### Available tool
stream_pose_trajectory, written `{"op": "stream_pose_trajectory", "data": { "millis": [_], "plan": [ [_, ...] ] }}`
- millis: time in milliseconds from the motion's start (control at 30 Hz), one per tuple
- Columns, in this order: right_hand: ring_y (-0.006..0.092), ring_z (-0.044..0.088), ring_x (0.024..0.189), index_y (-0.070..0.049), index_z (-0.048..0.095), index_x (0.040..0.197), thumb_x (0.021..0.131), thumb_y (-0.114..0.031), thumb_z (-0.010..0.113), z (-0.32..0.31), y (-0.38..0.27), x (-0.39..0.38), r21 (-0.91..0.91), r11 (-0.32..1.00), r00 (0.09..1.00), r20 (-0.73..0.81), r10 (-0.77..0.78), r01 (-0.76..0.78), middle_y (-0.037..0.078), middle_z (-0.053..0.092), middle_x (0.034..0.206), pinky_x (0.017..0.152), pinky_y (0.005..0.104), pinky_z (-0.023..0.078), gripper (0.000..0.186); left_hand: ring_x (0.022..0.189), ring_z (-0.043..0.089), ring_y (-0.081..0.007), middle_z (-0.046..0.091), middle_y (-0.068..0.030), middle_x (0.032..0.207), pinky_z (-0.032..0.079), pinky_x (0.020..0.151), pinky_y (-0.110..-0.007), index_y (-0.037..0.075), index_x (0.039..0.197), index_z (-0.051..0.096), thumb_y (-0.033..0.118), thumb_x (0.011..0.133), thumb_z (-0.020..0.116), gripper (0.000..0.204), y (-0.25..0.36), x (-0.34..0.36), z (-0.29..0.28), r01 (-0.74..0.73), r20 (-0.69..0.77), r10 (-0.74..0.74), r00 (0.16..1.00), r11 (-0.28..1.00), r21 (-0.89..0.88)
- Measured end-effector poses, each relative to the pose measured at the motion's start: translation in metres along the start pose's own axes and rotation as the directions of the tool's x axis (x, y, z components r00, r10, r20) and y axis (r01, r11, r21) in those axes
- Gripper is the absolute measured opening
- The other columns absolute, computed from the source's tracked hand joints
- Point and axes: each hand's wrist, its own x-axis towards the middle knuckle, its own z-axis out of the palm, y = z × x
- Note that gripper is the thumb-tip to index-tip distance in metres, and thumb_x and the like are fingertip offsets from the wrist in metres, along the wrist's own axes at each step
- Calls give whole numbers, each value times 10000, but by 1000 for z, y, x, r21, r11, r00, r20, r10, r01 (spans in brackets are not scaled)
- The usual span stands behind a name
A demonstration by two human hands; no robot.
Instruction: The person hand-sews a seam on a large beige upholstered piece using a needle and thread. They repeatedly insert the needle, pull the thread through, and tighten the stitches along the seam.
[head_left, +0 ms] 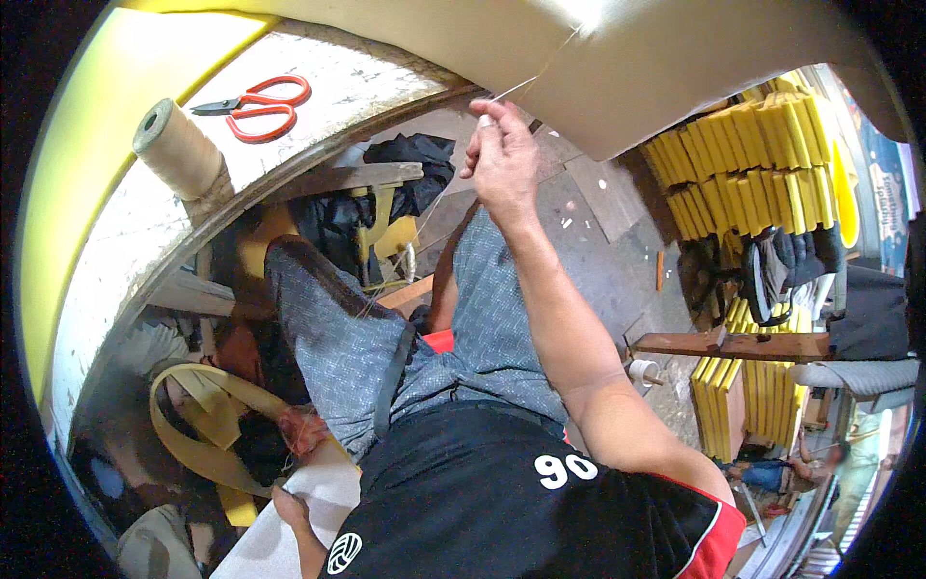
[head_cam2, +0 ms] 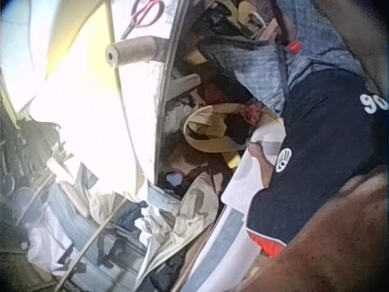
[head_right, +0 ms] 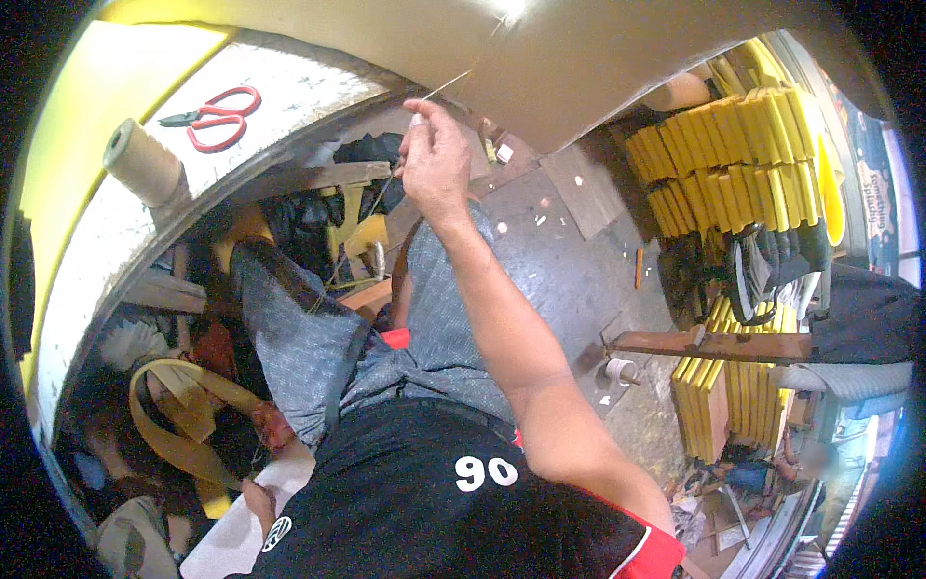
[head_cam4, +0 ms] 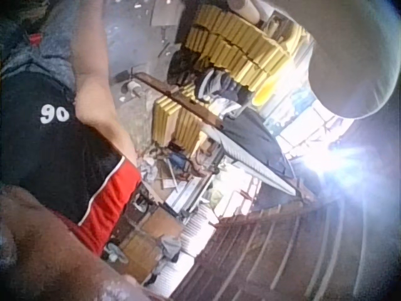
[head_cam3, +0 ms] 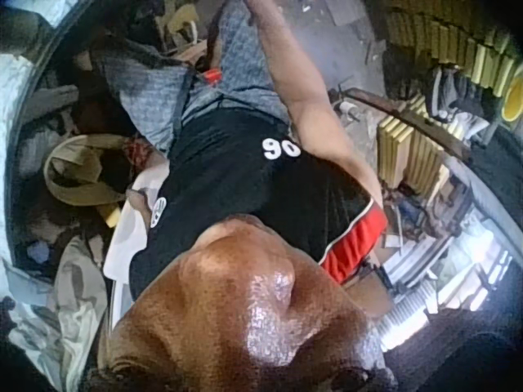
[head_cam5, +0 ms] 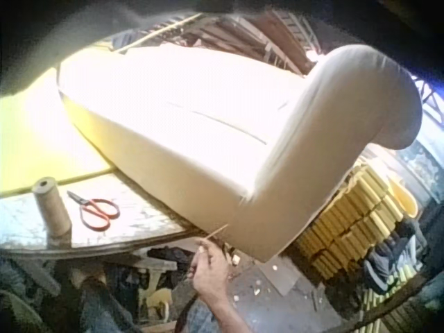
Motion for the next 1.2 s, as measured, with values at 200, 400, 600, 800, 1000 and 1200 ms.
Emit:
{"op": "stream_pose_trajectory", "data": {
  "millis": [200, 400, 600, 800, 1000, 1200],
  "plan": [
    [475, 682, 828, -4, 673, 1107, 951, -92, 556, -15, 60, 31, -649, 659, 854, -28, -520, 380, 254, 708, 896, 752, 534, 543, 214, 935, 569, -442, 572, -236, 998, 457, 842, -490, -42, 1046, 550, 21, 979, 540, 93, 152, 77, -120, -351, -397, 263, 879, 921, -169],
    [432, 695, 943, 8, 671, 1225, 991, -208, 589, -43, 54, 29, -609, 734, 923, -10, -385, 300, 250, 710, 1092, 811, 500, 564, 329, 928, 596, -410, 608, -199, 980, 485, 836, -464, -26, 1019, 590, 1, 964, 570, 64, 333, 97, -310, -614, -466, 459, 756, 743, -265],
    [342, 631, 1243, -26, 617, 1376, 948, -296, 742, -82, -46, -86, -192, 889, 901, 221, -374, 416, 168, 656, 1357, 1078, 434, 471, 521, 917, 640, -366, 651, -162, 966, 529, 826, -451, -5, 929, 637, -6, 821, 682, 118, 471, 59, -412, -926, -480, 796, 369, 361, -114],
    [300, 684, 1129, -1, 668, 1280, 883, -321, 812, -108, -90, -124, -11, 925, 792, 521, -318, 379, 171, 705, 1226, 1011, 437, 516, 530, 846, 650, -314, 657, -127, 912, 541, 765, -412, 16, 910, 641, -9, 756, 706, 169, 569, 48, -426, -985, -599, 792, 123, 22, -173],
    [244, 717, 878, 56, 722, 1129, 916, -245, 803, -131, -68, -121, 256, 957, 928, 306, -213, 135, 171, 740, 1004, 791, 354, 591, 378, 764, 632, -320, 637, -138, 867, 518, 701, -384, -3, 930, 627, -67, 823, 681, 136, 623, 54, -385, -874, -694, 650, 309, -93, -477],
    [236, 728, 889, 23, 745, 1104, 906, -119, 797, -116, -69, -103, -11, 944, 937, 125, -327, 331, 140, 768, 978, 820, 345, 575, 249, 729, 646, -274, 645, -143, 859, 513, 664, -360, -14, 955, 640, -28, 881, 684, 87, 654, 55, -371, -740, -698, 541, 468, -191, -644]
  ]
}}
